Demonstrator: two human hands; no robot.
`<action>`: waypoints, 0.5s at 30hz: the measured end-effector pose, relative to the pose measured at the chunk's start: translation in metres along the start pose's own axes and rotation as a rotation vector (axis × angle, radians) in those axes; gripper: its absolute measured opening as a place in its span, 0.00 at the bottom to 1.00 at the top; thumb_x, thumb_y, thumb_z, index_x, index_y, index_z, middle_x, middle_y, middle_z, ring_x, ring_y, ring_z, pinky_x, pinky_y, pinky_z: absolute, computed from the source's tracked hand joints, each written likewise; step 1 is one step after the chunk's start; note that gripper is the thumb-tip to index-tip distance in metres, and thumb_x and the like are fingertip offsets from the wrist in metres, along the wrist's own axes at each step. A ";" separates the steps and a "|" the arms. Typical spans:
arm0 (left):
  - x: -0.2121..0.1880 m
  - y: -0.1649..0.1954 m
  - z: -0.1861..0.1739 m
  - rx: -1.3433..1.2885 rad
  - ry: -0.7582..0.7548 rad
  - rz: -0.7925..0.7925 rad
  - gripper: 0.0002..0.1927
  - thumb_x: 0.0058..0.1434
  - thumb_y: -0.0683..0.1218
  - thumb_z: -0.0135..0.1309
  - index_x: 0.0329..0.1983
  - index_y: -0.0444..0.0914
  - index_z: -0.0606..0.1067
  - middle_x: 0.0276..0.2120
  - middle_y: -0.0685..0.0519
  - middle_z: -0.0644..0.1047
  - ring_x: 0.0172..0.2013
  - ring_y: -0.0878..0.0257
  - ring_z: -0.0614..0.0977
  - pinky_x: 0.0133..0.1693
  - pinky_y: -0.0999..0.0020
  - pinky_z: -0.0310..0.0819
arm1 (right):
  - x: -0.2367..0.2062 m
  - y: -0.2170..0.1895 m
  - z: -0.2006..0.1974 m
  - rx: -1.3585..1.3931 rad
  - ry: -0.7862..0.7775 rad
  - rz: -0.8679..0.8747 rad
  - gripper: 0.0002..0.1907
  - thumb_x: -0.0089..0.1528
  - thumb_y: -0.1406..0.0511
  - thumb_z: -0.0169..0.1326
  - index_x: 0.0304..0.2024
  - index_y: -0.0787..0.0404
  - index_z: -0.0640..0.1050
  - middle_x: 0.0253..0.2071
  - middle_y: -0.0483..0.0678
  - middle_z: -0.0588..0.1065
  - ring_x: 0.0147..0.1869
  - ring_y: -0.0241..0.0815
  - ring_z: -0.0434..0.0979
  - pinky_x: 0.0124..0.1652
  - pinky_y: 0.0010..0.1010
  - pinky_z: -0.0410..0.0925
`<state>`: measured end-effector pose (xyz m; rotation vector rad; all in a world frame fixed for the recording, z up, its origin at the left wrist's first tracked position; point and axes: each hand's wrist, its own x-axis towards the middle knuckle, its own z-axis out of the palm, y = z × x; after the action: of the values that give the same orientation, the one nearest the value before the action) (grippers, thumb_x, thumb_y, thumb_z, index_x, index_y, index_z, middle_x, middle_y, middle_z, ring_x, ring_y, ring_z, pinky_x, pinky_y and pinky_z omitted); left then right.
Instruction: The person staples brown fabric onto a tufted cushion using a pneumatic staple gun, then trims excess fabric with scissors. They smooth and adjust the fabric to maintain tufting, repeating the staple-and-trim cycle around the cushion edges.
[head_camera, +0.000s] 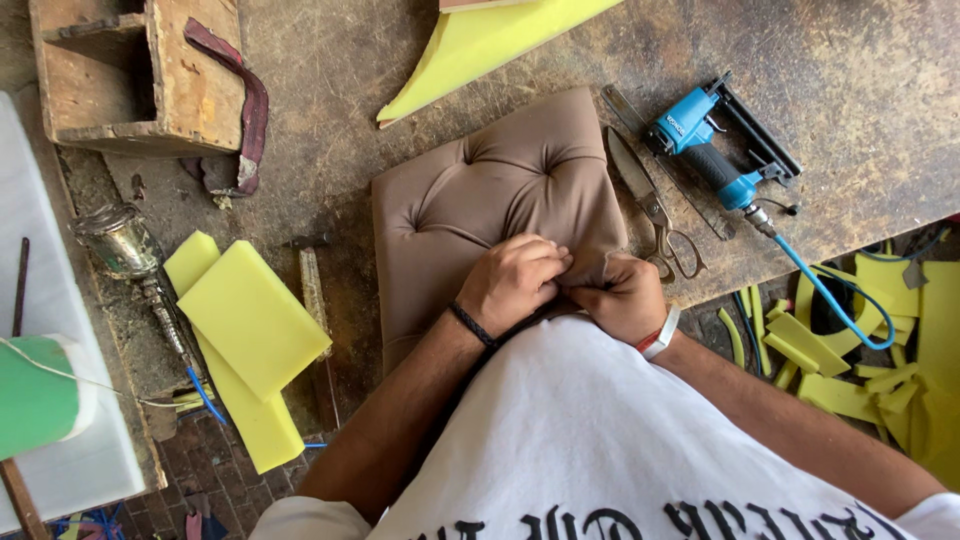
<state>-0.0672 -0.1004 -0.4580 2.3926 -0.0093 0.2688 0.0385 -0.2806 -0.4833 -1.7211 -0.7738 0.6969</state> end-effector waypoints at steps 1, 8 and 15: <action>-0.001 0.000 -0.001 0.001 0.009 0.010 0.09 0.53 0.38 0.64 0.37 0.35 0.80 0.39 0.52 0.81 0.47 0.55 0.82 0.50 0.62 0.78 | -0.001 0.002 -0.001 0.018 -0.021 0.032 0.05 0.51 0.76 0.65 0.29 0.64 0.84 0.30 0.46 0.82 0.32 0.33 0.81 0.35 0.25 0.73; -0.005 0.004 -0.004 0.011 0.055 0.114 0.03 0.56 0.39 0.63 0.30 0.38 0.79 0.31 0.54 0.79 0.36 0.57 0.81 0.37 0.63 0.79 | -0.006 0.021 -0.012 0.312 -0.275 0.222 0.07 0.58 0.73 0.67 0.31 0.67 0.79 0.35 0.49 0.78 0.38 0.36 0.77 0.39 0.27 0.72; -0.008 0.004 0.004 0.166 0.045 0.188 0.10 0.55 0.37 0.62 0.22 0.38 0.74 0.23 0.53 0.74 0.28 0.59 0.79 0.29 0.65 0.77 | 0.002 0.035 -0.007 0.814 -0.295 1.039 0.25 0.66 0.50 0.51 0.44 0.65 0.82 0.37 0.47 0.80 0.37 0.37 0.77 0.39 0.29 0.72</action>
<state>-0.0743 -0.1065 -0.4604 2.5533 -0.1991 0.4264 0.0505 -0.2905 -0.5151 -1.1544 0.3158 1.7056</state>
